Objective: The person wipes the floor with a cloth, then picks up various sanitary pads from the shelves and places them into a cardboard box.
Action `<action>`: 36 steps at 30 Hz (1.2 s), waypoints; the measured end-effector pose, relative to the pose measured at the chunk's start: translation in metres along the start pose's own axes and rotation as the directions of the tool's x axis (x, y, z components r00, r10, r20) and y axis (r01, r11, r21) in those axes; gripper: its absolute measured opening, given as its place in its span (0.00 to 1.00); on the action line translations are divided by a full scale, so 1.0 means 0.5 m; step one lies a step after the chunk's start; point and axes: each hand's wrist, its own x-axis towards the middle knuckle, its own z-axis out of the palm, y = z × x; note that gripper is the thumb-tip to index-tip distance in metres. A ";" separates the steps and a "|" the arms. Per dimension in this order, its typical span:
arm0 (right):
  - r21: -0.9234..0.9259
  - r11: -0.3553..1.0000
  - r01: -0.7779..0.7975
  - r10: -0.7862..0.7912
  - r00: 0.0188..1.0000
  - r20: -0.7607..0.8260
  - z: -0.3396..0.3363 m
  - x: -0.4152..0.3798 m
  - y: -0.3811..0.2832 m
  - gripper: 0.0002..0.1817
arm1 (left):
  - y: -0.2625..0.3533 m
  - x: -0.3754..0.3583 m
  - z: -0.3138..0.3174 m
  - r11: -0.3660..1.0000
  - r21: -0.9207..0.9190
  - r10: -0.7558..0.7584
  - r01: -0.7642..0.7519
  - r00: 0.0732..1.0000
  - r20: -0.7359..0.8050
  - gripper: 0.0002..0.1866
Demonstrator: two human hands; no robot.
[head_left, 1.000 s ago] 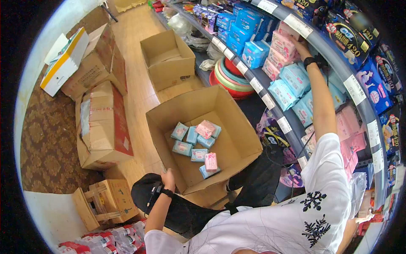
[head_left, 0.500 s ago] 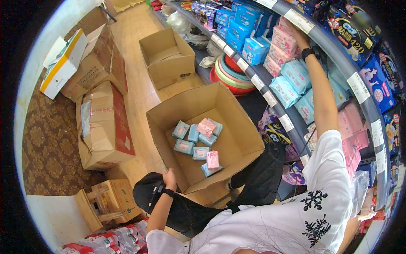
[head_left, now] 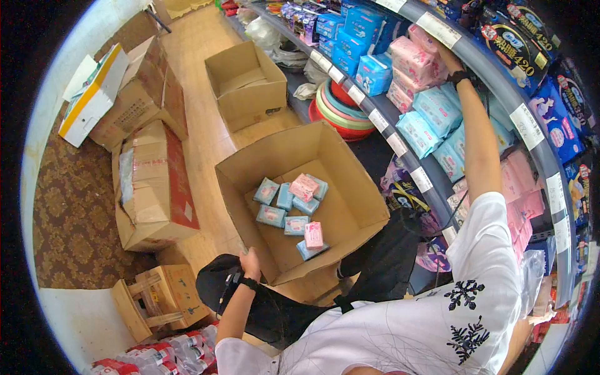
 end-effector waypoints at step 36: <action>-0.209 0.977 -0.039 0.093 0.962 0.256 0.210 -0.332 -0.147 0.18 | -0.060 0.039 0.000 0.997 0.005 -0.079 0.079 0.997 0.020 0.22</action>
